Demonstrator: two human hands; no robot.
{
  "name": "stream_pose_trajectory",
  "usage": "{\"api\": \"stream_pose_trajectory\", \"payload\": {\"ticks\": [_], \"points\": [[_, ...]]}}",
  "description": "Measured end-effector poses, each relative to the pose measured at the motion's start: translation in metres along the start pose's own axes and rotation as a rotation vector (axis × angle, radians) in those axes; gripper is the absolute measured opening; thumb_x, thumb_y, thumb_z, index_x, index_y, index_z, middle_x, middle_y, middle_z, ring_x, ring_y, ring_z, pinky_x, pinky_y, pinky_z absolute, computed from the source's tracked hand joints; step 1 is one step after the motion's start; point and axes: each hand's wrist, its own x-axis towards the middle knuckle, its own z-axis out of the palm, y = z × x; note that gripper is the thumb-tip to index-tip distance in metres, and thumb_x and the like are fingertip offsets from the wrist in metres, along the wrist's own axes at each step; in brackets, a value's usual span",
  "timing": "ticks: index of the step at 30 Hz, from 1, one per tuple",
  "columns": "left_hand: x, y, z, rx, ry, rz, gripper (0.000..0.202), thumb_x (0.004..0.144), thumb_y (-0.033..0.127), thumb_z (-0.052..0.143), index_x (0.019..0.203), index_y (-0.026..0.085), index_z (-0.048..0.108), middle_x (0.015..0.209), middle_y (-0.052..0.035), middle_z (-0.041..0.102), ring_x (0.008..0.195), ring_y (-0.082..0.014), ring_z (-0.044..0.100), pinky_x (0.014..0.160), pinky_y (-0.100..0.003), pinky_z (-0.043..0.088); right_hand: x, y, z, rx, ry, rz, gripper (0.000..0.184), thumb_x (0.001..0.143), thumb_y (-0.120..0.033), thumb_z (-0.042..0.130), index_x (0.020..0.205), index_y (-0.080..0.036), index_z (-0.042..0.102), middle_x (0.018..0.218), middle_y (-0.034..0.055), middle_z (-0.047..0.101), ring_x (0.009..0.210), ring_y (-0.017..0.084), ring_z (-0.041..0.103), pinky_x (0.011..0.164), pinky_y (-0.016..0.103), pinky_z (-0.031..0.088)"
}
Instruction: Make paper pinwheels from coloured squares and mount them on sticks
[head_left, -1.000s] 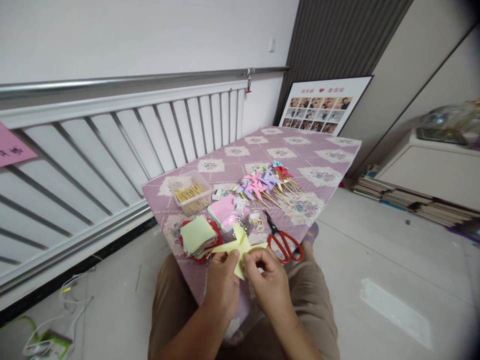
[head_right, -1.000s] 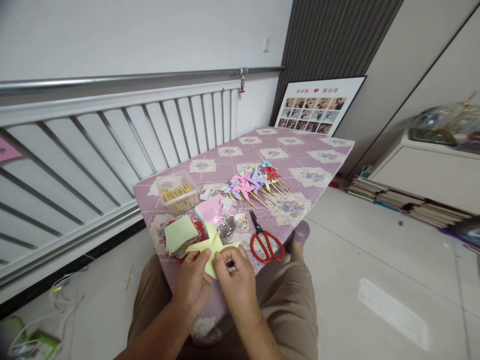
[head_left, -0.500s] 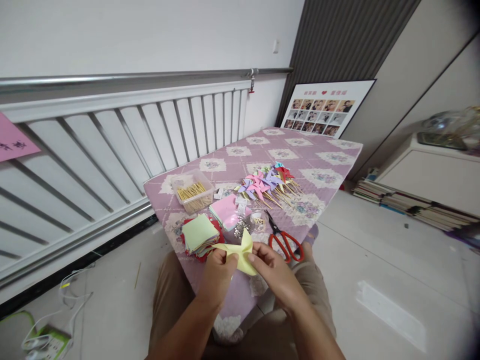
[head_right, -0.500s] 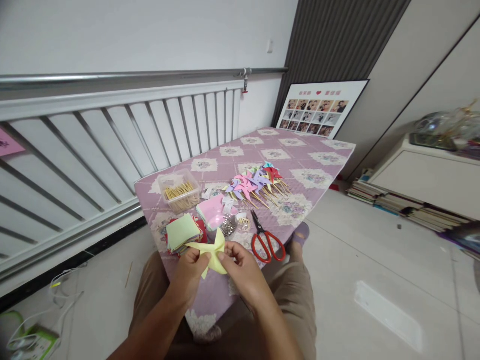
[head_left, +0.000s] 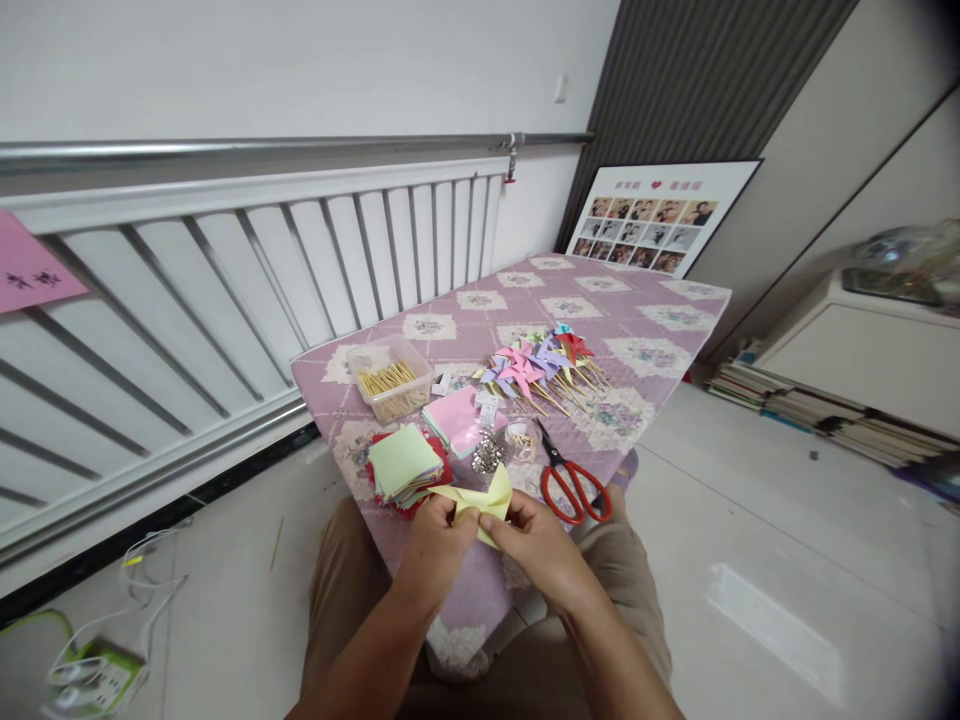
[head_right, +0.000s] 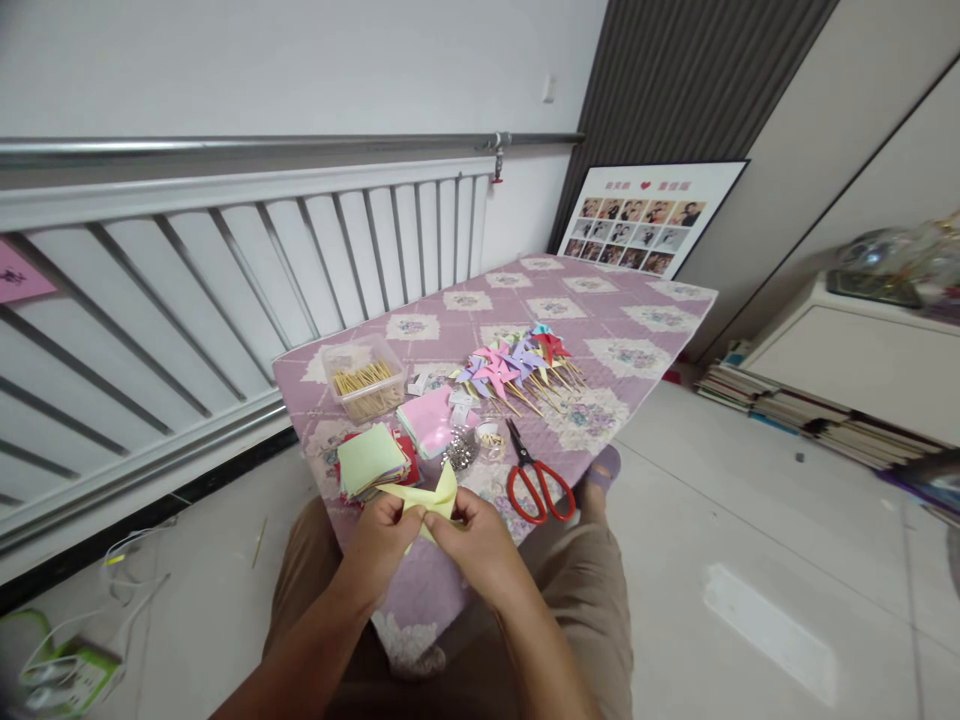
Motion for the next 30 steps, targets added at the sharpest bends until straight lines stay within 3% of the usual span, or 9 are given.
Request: {"api": "stream_pose_trajectory", "payload": {"ticks": [6,13,25,30], "points": [[0.004,-0.008,-0.001,-0.002,-0.002,0.016,0.016,0.071,0.028,0.054,0.069,0.015,0.063,0.06,0.0024,0.053,0.057,-0.012,0.044,0.055,-0.023,0.035,0.004,0.003,0.002,-0.038,0.032,0.017,0.022,0.071,-0.03,0.064,0.086,-0.015,0.07,0.074,0.0015,0.07,0.064,0.017,0.058,0.062,0.026,0.044],[0.009,-0.014,-0.001,-0.028,-0.04,0.002,0.017,0.072,0.027,0.054,0.074,0.015,0.065,0.064,0.002,0.056,0.058,-0.0117,0.044,0.056,-0.023,0.035,0.005,0.006,0.005,-0.046,0.064,0.031,0.014,0.071,-0.026,0.06,0.075,-0.016,0.068,0.069,-0.0009,0.068,0.06,0.015,0.056,0.059,0.024,0.042],[0.011,-0.019,-0.011,-0.044,-0.127,-0.11,0.017,0.07,0.032,0.058,0.062,0.017,0.053,0.054,0.0052,0.045,0.05,-0.0092,0.035,0.048,-0.023,0.027,0.004,0.009,0.009,0.078,0.066,0.121,0.015,0.069,-0.027,0.064,0.075,-0.015,0.07,0.07,-0.0001,0.07,0.06,0.014,0.055,0.06,0.024,0.041],[0.012,-0.027,-0.015,-0.017,-0.146,-0.106,0.015,0.068,0.03,0.058,0.066,0.016,0.058,0.056,0.0037,0.05,0.051,-0.0098,0.039,0.049,-0.023,0.028,0.004,0.011,0.012,0.093,0.034,0.128,0.017,0.067,-0.024,0.063,0.077,-0.014,0.071,0.068,-0.0004,0.069,0.058,0.013,0.053,0.058,0.023,0.038]]}}
